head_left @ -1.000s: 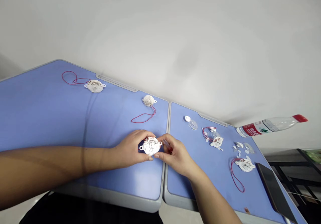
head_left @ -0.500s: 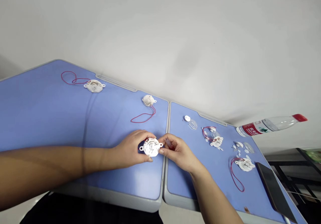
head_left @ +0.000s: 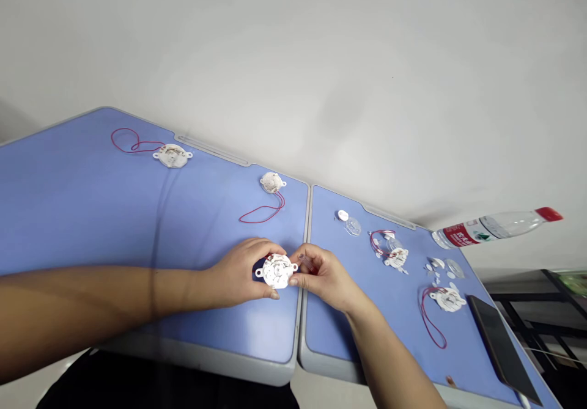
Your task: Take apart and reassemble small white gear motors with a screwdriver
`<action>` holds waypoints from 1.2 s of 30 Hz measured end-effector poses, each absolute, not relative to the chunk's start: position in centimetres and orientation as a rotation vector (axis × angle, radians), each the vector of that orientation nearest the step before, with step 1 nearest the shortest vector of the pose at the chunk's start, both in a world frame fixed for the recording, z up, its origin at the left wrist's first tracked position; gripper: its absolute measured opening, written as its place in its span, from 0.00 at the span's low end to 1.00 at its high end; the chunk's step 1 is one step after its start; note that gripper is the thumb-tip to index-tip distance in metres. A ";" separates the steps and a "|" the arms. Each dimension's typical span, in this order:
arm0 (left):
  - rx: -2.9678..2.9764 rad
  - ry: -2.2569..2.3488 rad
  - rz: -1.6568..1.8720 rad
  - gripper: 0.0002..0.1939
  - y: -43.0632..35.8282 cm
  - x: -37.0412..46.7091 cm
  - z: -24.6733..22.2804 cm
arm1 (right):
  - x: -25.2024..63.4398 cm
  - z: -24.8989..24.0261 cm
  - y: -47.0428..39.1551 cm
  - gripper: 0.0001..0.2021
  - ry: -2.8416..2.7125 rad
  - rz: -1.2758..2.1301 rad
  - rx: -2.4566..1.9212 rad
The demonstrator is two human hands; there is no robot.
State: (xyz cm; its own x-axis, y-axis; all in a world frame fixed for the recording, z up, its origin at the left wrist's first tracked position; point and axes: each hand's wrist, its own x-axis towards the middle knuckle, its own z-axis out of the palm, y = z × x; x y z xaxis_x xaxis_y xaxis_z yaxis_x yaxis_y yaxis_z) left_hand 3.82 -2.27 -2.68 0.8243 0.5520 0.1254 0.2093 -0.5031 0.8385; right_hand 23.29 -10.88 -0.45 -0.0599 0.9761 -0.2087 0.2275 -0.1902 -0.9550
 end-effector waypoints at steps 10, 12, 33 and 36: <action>2.080 0.570 0.465 0.29 -2.3 3.9 -2.4 | 23.7 -0.5 -11.1 0.18 -1.375 1.267 -1.548; 2.081 0.572 0.467 0.29 -2.3 3.8 -2.4 | 23.7 -0.5 -11.1 0.18 -1.384 1.264 -1.549; 2.075 0.561 0.471 0.28 -2.2 3.8 -2.6 | 23.6 -0.4 -11.2 0.17 -1.388 1.281 -1.551; 2.076 0.557 0.472 0.27 -2.2 3.8 -2.7 | 23.6 -0.4 -11.2 0.17 -1.391 1.280 -1.556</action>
